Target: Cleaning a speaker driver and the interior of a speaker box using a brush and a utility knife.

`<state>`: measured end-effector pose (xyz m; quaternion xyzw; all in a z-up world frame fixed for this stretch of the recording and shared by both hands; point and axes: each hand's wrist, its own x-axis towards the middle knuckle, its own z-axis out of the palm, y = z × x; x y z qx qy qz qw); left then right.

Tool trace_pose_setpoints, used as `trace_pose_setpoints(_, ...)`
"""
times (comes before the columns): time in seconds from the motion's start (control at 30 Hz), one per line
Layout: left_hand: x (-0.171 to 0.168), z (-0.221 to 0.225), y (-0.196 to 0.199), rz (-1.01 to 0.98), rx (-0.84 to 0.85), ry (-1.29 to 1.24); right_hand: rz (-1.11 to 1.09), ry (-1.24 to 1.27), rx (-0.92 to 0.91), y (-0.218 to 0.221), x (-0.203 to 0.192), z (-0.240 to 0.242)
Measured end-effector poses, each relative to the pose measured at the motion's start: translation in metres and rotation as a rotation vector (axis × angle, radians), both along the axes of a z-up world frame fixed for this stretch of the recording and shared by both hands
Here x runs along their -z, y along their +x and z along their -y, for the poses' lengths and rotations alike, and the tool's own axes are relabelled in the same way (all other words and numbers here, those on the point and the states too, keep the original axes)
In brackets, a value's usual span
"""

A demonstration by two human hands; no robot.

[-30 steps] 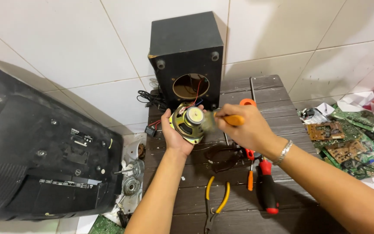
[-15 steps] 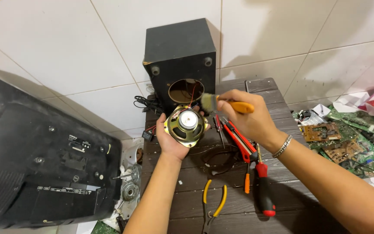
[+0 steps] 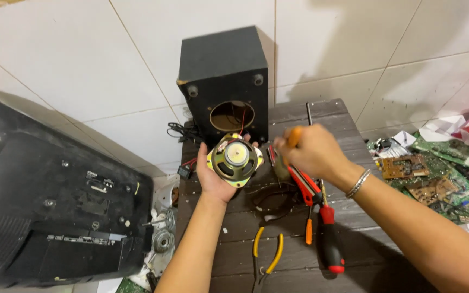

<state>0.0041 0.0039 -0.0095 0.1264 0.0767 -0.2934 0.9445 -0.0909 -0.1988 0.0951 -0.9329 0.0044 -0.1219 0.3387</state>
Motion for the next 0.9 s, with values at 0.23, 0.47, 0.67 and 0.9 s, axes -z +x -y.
trace_pose_setpoints(0.23,0.009,-0.001,0.005,0.05,-0.02,0.026,0.104,0.268,-0.055,-0.001,-0.004,-0.02)
trace_pose_setpoints(0.47,0.006,0.006,-0.008,0.235,-0.013,0.064,0.043,0.359,0.071,0.004,0.006,-0.011)
trace_pose_setpoints(0.67,0.012,0.014,-0.011,0.522,-0.203,0.241,0.183,0.41,-0.013,0.0,0.006,-0.014)
trace_pose_setpoints(0.9,0.002,0.019,-0.027,0.759,-0.415,0.625,0.409,0.351,-0.143,-0.009,-0.006,-0.039)
